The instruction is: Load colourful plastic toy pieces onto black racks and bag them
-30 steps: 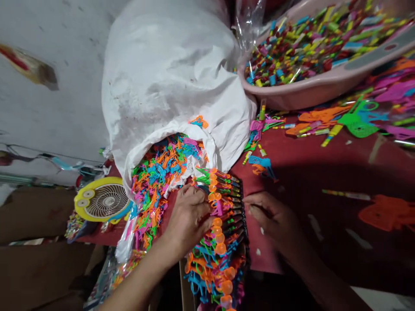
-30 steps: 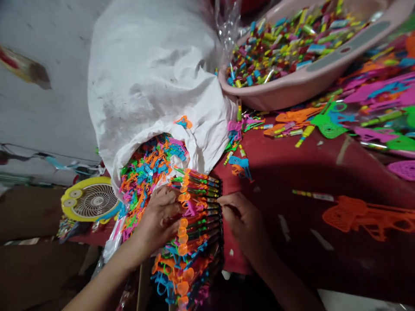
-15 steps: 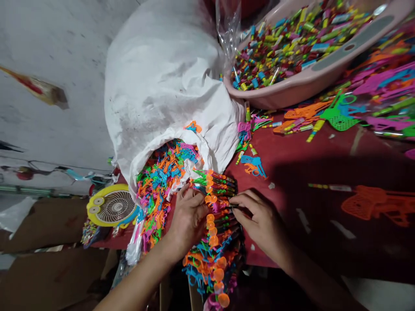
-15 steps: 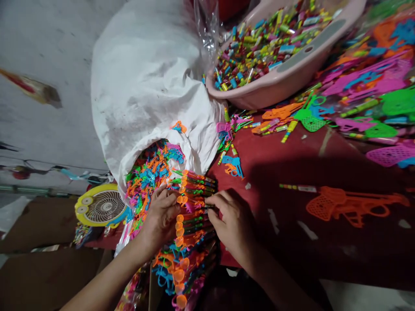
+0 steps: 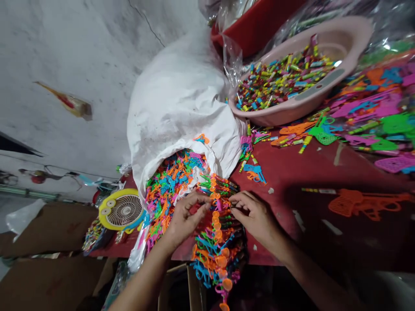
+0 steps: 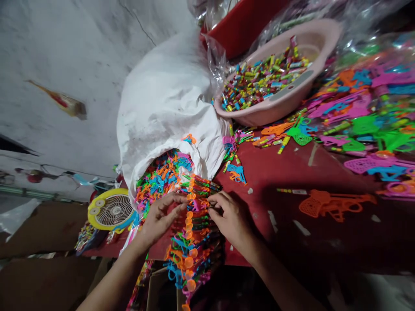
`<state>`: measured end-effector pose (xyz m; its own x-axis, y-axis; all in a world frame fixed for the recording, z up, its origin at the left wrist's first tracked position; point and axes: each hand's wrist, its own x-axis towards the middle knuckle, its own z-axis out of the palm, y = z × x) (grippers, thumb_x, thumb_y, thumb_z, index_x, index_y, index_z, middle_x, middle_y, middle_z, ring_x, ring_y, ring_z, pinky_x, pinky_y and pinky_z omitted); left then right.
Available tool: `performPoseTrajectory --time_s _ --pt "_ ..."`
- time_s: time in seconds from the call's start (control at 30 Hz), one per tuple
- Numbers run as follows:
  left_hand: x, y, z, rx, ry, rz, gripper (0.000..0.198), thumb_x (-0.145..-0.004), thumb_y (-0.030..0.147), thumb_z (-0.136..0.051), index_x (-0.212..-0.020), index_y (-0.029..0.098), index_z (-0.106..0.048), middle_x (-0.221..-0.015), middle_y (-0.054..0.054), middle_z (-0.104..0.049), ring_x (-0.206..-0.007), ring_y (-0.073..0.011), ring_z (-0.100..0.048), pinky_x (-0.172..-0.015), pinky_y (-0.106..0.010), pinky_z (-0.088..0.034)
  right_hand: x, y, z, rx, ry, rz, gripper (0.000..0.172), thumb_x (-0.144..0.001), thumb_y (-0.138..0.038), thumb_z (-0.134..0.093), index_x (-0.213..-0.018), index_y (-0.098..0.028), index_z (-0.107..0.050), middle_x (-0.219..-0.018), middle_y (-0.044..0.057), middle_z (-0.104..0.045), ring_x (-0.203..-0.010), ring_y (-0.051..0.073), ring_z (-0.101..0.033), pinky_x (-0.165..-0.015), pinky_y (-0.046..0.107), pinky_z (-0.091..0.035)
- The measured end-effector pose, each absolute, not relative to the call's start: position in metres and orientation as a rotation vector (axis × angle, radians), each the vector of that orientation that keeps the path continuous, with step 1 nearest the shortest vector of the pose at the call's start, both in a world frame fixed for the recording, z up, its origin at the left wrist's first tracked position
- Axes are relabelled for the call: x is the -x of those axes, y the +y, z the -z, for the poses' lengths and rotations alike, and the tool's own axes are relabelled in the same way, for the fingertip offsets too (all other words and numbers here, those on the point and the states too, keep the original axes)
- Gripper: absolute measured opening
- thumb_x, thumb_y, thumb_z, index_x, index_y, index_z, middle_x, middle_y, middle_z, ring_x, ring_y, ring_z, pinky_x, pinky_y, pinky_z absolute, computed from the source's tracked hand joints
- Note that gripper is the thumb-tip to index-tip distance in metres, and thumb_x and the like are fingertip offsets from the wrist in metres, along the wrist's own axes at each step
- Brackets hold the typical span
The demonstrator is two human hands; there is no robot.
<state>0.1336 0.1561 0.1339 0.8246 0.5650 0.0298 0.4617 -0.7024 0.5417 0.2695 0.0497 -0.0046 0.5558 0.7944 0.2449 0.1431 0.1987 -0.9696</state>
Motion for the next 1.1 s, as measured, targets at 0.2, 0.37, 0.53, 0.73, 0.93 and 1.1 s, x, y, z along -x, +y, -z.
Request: performPoseTrajectory --time_s 0.2,0.37,0.53,0.73,0.93,1.1 --pt "-0.144 0.156 -0.121 -2.498 0.742 -0.297 0.019 -0.092 0.034 -0.059 -0.087 0.02 -0.072 -0.085 -0.001 -0.073 -0.08 -0.0145 -0.065 -0.106 -0.044 -0.039 -0.274 0.051 0.007 1.271 -0.9 -0.593 0.012 -0.083 -0.018 -0.059 -0.093 -0.022 -0.065 -0.089 0.0 -0.062 -0.077 0.012 -0.06 -0.071 0.024 -0.05" --pt "-0.146 0.153 -0.12 -2.621 0.681 -0.239 0.031 -0.097 0.035 -0.051 -0.119 0.022 -0.07 -0.083 -0.004 -0.066 -0.085 -0.0174 -0.057 -0.085 -0.036 -0.046 -0.277 0.056 0.01 1.234 -0.945 -0.612 0.01 -0.082 -0.019 -0.059 -0.088 -0.022 -0.066 -0.085 -0.001 -0.061 -0.074 0.011 -0.059 -0.067 0.023 -0.048" --pt "-0.142 0.151 -0.123 -2.584 0.683 -0.256 0.029 -0.094 0.037 -0.055 -0.11 0.021 -0.073 -0.09 -0.005 -0.066 -0.089 -0.0178 -0.056 -0.081 -0.033 -0.046 -0.276 0.059 0.007 1.272 -1.021 -0.57 0.013 -0.083 -0.015 -0.055 -0.088 -0.022 -0.064 -0.086 -0.001 -0.059 -0.074 0.011 -0.058 -0.068 0.023 -0.047" --pt "-0.144 0.151 -0.116 -2.477 0.753 -0.399 0.023 -0.089 0.039 -0.064 -0.089 0.02 -0.075 -0.081 -0.002 -0.062 -0.081 -0.0148 -0.056 -0.075 -0.029 -0.045 -0.278 0.058 0.01 1.334 -1.11 -0.516 0.011 -0.085 -0.017 -0.055 -0.09 -0.022 -0.063 -0.088 0.0 -0.061 -0.078 0.013 -0.059 -0.069 0.024 -0.046" --pt "-0.151 0.155 -0.121 -2.548 0.78 -0.351 0.029 -0.088 0.041 -0.063 -0.073 0.017 -0.071 -0.071 -0.001 -0.057 -0.071 -0.013 -0.053 -0.068 -0.026 -0.042 -0.283 0.058 0.011 1.314 -1.133 -0.569 0.011 -0.086 -0.02 -0.057 -0.091 -0.022 -0.066 -0.09 0.0 -0.063 -0.079 0.012 -0.06 -0.07 0.023 -0.047" --pt "-0.156 0.167 -0.137 -2.581 0.609 -0.029 0.033 -0.09 0.043 -0.061 -0.072 0.017 -0.07 -0.069 -0.001 -0.064 -0.067 -0.0123 -0.057 -0.067 -0.026 -0.042 -0.282 0.055 0.013 1.279 -1.12 -0.693 0.014 -0.08 -0.015 -0.058 -0.09 -0.022 -0.065 -0.087 -0.002 -0.063 -0.075 0.011 -0.059 -0.068 0.022 -0.046"
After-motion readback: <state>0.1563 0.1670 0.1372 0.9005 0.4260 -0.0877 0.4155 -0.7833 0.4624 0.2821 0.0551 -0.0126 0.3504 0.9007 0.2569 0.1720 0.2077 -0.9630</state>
